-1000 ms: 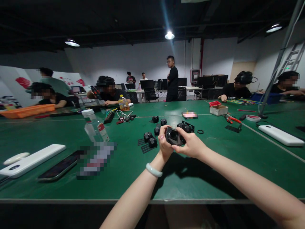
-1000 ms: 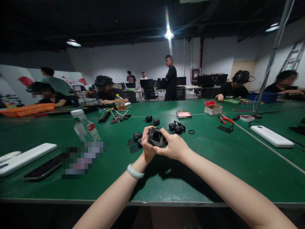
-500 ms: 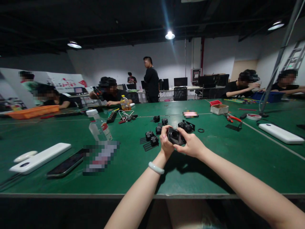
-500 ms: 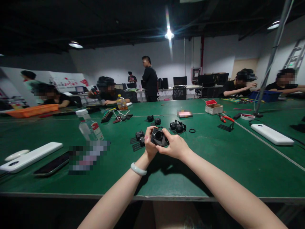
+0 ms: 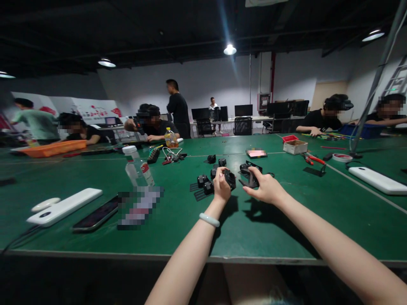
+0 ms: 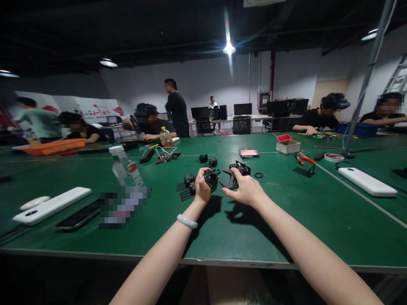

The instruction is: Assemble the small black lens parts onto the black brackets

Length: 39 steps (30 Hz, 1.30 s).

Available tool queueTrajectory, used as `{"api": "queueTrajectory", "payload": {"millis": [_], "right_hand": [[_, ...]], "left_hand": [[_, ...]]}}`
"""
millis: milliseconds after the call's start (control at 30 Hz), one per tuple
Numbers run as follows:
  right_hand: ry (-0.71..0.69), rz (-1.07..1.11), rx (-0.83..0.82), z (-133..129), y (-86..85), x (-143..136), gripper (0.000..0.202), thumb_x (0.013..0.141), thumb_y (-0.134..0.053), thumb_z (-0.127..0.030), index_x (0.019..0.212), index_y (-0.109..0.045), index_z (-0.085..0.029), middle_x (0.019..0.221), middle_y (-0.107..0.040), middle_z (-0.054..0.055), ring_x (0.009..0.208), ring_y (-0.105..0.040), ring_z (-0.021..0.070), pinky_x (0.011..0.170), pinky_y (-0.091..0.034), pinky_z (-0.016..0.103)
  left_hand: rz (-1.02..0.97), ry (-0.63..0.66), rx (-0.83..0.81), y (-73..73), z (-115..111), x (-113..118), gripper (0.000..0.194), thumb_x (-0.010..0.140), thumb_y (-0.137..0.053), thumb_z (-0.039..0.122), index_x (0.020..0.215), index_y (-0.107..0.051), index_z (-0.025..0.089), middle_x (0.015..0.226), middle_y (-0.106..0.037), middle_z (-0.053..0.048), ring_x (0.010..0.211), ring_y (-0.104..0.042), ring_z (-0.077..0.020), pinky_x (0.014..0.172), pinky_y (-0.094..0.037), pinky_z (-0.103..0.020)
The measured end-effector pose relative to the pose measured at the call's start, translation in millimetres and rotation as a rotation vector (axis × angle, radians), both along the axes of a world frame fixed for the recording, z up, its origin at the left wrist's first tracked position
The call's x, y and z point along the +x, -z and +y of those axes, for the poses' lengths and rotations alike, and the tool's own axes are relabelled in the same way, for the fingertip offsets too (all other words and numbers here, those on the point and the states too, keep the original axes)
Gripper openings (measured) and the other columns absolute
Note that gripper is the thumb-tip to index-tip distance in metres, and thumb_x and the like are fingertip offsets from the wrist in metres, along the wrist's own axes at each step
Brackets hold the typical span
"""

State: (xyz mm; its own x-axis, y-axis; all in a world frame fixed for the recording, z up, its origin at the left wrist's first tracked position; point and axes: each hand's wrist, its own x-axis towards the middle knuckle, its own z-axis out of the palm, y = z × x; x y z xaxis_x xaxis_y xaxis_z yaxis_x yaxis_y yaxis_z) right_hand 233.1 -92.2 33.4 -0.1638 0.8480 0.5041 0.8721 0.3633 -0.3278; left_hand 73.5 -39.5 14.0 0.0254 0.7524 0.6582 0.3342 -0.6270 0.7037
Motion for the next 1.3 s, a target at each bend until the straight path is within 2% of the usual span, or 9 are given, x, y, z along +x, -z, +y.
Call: {"api": "queueTrajectory", "payload": {"millis": [67, 133, 233, 400, 600, 767, 933, 1167, 1300], "right_hand": [[0.094, -0.048, -0.025, 4.2, -0.8, 11.0, 0.064, 0.063, -0.044, -0.054, 0.116, -0.029, -0.02, 0.083, -0.059, 0.008, 0.074, -0.056, 0.0217, 0.059, -0.038, 0.026], [0.173, -0.099, -0.064, 9.2, -1.0, 23.5, 0.064, 0.063, -0.041, -0.057, 0.115, -0.03, -0.021, 0.084, -0.059, 0.009, 0.074, -0.056, 0.0229, 0.058, -0.037, 0.027], [0.212, -0.155, -0.116, 17.7, 0.9, 43.9, 0.062, 0.064, -0.036, -0.061, 0.112, -0.033, -0.022, 0.083, -0.059, 0.009, 0.074, -0.055, 0.0239, 0.057, -0.036, 0.027], [0.224, -0.194, -0.299, 33.7, 8.9, 78.9, 0.06, 0.06, -0.037, -0.064, 0.102, -0.042, -0.02, 0.084, -0.057, 0.01, 0.073, -0.054, 0.0227, 0.054, -0.035, 0.025], [0.088, -0.198, -0.496, 44.9, 15.7, 105.1, 0.056, 0.057, -0.047, -0.058, 0.095, -0.048, -0.017, 0.084, -0.057, 0.01, 0.07, -0.054, 0.019, 0.055, -0.037, 0.024], [0.072, -0.118, -0.646, 47.4, 21.7, 111.9, 0.055, 0.059, -0.047, -0.054, 0.099, -0.046, -0.017, 0.088, -0.055, 0.011, 0.06, -0.054, 0.017, 0.046, -0.038, 0.025], [0.075, -0.071, -0.83, 54.2, 32.4, 118.3, 0.062, 0.054, -0.05, -0.055, 0.103, -0.043, -0.018, 0.087, -0.055, 0.011, 0.053, -0.053, 0.0162, 0.041, -0.04, 0.027], [0.13, -0.081, -0.89, 56.3, 32.2, 121.9, 0.07, 0.049, -0.053, -0.056, 0.106, -0.04, -0.019, 0.09, -0.053, 0.011, 0.06, -0.054, 0.0183, 0.044, -0.041, 0.028], [0.177, -0.112, -0.952, 54.5, 31.4, 118.9, 0.074, 0.047, -0.055, -0.055, 0.109, -0.035, -0.02, 0.092, -0.053, 0.01, 0.064, -0.054, 0.0206, 0.047, -0.041, 0.029]], "left_hand": [[0.217, -0.093, -0.026, 0.7, 3.5, -5.0, 0.033, 0.078, -0.016, 0.033, 0.088, -0.042, 0.015, 0.063, -0.051, -0.002, 0.059, -0.049, -0.0134, 0.056, -0.036, -0.024], [0.393, -0.107, -0.042, 0.7, 4.8, -8.9, 0.028, 0.076, -0.025, 0.032, 0.089, -0.044, 0.016, 0.063, -0.051, -0.001, 0.059, -0.049, -0.0138, 0.056, -0.035, -0.024], [0.519, -0.094, -0.057, -0.2, 4.3, -11.2, 0.026, 0.074, -0.029, 0.028, 0.091, -0.046, 0.017, 0.063, -0.053, -0.002, 0.061, -0.05, -0.0143, 0.059, -0.035, -0.024], [0.577, -0.138, -0.099, -0.1, 6.5, -13.1, 0.027, 0.075, -0.029, 0.029, 0.089, -0.049, 0.016, 0.062, -0.054, -0.002, 0.061, -0.05, -0.0148, 0.059, -0.036, -0.024], [0.587, -0.189, -0.153, 2.4, 13.6, -20.7, 0.024, 0.073, -0.031, 0.026, 0.081, -0.051, 0.016, 0.062, -0.055, -0.003, 0.062, -0.051, -0.0151, 0.06, -0.036, -0.024], [0.624, -0.179, -0.186, 2.5, 14.7, -24.6, 0.024, 0.074, -0.029, 0.026, 0.077, -0.051, 0.015, 0.066, -0.055, -0.004, 0.065, -0.051, -0.0153, 0.061, -0.036, -0.024], [0.687, -0.17, -0.186, 2.9, 14.3, -24.8, 0.027, 0.075, -0.027, 0.027, 0.073, -0.051, 0.015, 0.07, -0.058, -0.006, 0.067, -0.052, -0.0158, 0.062, -0.036, -0.024], [0.766, -0.273, -0.325, 7.0, 13.8, -21.6, 0.037, 0.074, -0.027, 0.04, 0.079, -0.051, 0.012, 0.081, -0.059, -0.014, 0.073, -0.055, -0.0204, 0.063, -0.038, -0.027], [0.825, -0.399, -0.418, 9.3, 14.0, -19.9, 0.045, 0.071, -0.029, 0.047, 0.089, -0.048, 0.01, 0.082, -0.059, -0.016, 0.076, -0.056, -0.0239, 0.063, -0.039, -0.029]]}}
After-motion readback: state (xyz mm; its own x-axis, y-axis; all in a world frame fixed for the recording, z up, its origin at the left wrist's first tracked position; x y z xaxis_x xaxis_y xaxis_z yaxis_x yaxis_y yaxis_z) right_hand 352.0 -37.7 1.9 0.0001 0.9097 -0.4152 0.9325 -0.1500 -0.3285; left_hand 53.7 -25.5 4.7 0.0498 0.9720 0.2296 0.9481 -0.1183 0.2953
